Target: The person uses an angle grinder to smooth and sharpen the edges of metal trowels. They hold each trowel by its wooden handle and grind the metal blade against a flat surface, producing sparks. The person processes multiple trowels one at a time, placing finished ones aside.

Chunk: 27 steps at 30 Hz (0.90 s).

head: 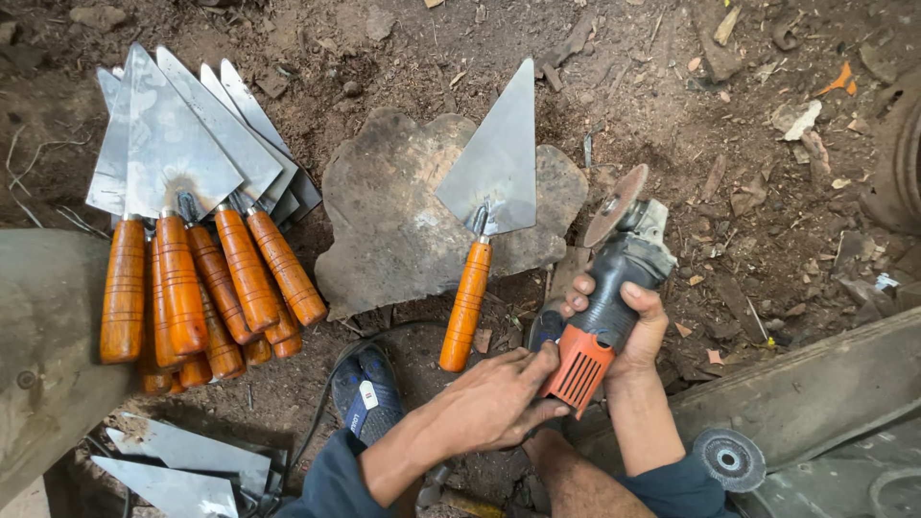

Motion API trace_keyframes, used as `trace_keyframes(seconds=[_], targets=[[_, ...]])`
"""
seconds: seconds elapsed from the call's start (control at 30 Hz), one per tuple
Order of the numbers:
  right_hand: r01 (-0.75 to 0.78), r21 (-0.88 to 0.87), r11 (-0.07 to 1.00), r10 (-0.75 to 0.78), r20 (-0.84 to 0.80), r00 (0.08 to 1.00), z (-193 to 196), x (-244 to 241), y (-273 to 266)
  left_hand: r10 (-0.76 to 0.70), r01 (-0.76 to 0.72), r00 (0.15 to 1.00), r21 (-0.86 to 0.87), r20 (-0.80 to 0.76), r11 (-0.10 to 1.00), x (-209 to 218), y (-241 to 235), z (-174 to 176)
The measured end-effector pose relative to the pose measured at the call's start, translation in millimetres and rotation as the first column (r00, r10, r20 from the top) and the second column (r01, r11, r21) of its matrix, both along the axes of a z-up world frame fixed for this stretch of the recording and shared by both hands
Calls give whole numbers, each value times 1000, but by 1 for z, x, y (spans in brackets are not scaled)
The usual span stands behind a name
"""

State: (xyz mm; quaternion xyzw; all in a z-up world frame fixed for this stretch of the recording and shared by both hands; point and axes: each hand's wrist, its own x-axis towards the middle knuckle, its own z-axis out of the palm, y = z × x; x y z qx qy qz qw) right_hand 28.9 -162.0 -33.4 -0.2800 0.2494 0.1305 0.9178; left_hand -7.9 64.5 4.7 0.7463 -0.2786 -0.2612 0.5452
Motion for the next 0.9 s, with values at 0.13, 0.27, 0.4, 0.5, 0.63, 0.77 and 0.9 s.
trace_keyframes(seconds=[0.13, 0.27, 0.4, 0.5, 0.63, 0.77, 0.9], targets=[[-32, 43, 999, 31, 26, 999, -1, -4, 3, 72, -81, 992, -91, -105, 992, 2, 3, 5], [-65, 0, 998, 65, -5, 998, 0, -13, 3, 150, -143, 976, -53, 160, 988, -9, -3, 10], [-68, 131, 989, 66, 22, 998, 2, -16, 2, 142, -144, 970, -8, 197, 990, -14, -10, 15], [-45, 120, 992, 44, 12, 999, 2, -22, 0, 142, -141, 976, -15, 166, 990, -20, -10, 12], [-75, 107, 991, 74, 13, 997, 4, -27, 3, 119, -117, 982, -20, 144, 993, -30, -4, 6], [-77, -32, 997, 77, -9, 997, 4, -30, 7, 7, -7, 998, -1, 68, 1000, -36, 1, -4], [-87, -73, 994, 87, -3, 996, 6, -32, 5, -30, 29, 994, 9, 109, 1000, -36, 2, -8]])
